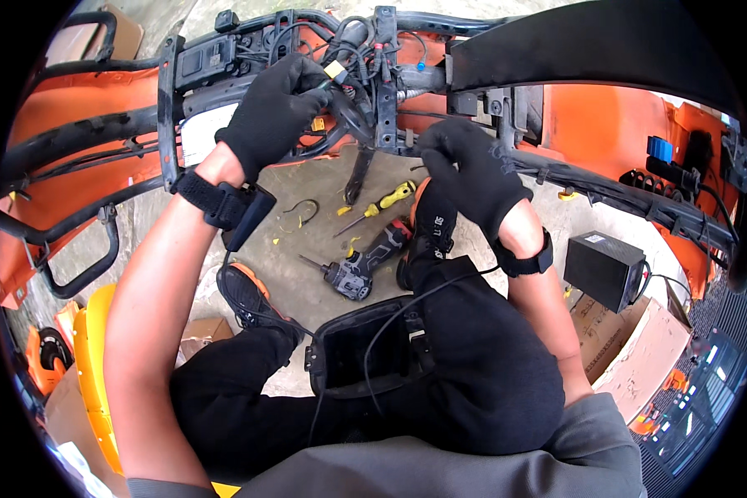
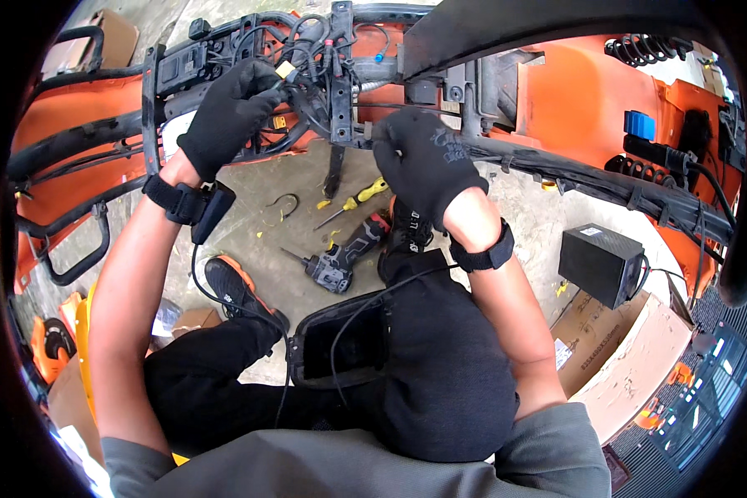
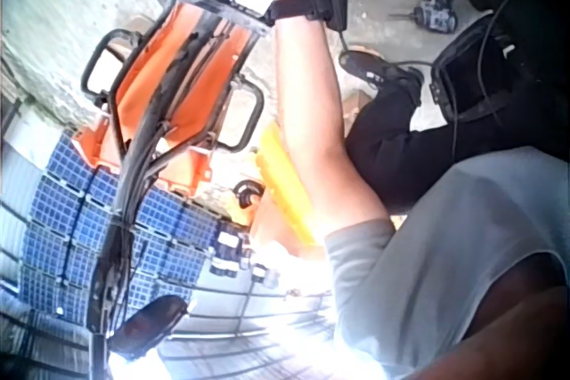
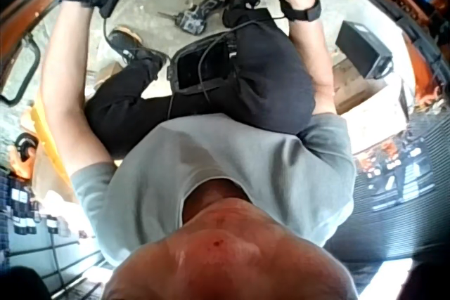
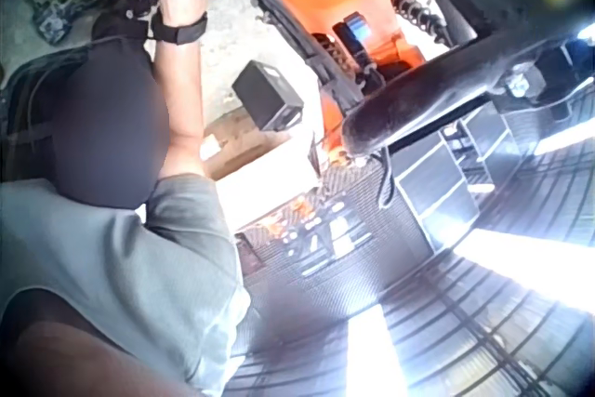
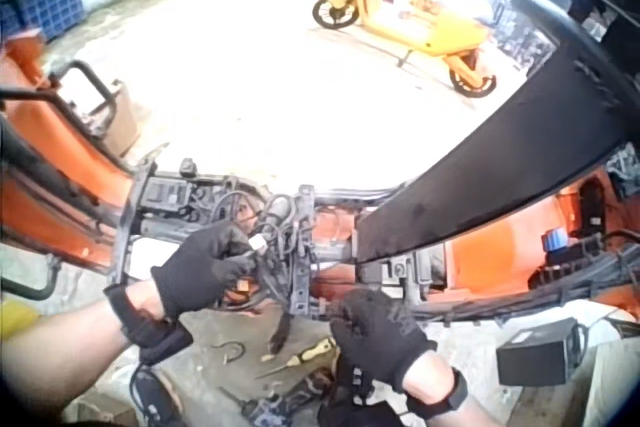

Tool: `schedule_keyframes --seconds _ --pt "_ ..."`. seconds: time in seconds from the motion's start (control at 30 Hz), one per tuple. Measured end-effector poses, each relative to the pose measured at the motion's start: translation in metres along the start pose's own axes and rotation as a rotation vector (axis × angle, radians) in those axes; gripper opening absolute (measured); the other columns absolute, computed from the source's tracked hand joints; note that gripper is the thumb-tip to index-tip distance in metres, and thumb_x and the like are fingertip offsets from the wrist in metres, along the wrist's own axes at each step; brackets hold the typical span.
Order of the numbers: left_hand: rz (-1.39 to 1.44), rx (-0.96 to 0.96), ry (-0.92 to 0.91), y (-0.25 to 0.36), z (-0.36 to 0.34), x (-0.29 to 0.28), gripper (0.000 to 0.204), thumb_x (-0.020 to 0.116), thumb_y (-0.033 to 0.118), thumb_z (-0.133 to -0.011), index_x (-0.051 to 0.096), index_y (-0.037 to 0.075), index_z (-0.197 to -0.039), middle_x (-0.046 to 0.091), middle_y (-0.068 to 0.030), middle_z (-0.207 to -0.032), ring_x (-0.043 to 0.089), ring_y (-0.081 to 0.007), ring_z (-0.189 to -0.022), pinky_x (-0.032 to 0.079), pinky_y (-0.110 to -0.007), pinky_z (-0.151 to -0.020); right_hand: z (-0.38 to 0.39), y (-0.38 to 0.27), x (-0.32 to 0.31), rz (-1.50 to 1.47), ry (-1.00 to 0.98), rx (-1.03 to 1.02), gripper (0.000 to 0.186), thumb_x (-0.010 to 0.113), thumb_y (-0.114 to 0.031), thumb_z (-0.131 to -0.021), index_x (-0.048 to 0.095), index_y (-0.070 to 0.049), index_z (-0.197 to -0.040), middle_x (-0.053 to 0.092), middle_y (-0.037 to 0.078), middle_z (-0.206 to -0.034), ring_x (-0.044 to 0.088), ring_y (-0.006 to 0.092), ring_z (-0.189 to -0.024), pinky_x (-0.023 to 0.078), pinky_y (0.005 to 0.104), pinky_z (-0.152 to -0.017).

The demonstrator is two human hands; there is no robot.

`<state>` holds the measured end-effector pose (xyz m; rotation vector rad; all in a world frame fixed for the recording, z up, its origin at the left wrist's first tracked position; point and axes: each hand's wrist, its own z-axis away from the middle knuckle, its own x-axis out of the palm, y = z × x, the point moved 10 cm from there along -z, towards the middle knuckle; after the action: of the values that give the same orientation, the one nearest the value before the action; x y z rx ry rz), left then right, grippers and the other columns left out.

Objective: The person connects and organizes electrical wires and plastic connectors on the frame of an orange vehicle by hand. They manipulate various wiring harnesses and handle an electronic module mounted to the frame.

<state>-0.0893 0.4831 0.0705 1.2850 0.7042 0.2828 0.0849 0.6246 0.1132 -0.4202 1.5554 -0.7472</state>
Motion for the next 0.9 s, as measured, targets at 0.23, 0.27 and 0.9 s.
schedule_keyframes --seconds 0.23,0.27,0.9 --pt "-0.023 0.043 -0.114 0.019 0.008 0.0 0.027 0.062 0.001 -0.092 0.059 0.003 -0.119 0.061 0.002 -0.095 0.054 -0.0051 -0.08 0.046 -0.023 -0.072 0.044 -0.013 0.068 -0.039 -0.519 -0.084 0.023 0.065 -0.022 -0.091 0.068 -0.002 -0.103 0.069 0.017 -0.093 0.067 0.0366 -0.089 0.052 0.043 -0.079" --pt "0.044 0.022 -0.115 0.02 0.011 0.0 0.032 0.062 0.0 -0.092 0.059 0.003 -0.123 0.061 0.0018 -0.096 0.054 -0.0051 -0.081 0.047 -0.023 -0.073 0.047 -0.013 0.074 -0.053 -0.56 -0.061 0.026 0.065 -0.023 -0.092 0.067 -0.002 -0.106 0.069 0.017 -0.093 0.067 0.0367 -0.089 0.052 0.0433 -0.079" --pt "0.02 -0.077 -0.241 0.019 0.042 0.006 0.037 0.065 0.008 -0.094 0.058 0.004 -0.131 0.06 0.0019 -0.104 0.051 -0.0048 -0.083 0.046 -0.022 -0.071 0.021 0.021 0.05 -0.396 -0.225 0.235 0.032 0.063 -0.02 -0.095 0.065 -0.001 -0.121 0.069 0.018 -0.105 0.067 0.0279 -0.094 0.051 0.0367 -0.086"
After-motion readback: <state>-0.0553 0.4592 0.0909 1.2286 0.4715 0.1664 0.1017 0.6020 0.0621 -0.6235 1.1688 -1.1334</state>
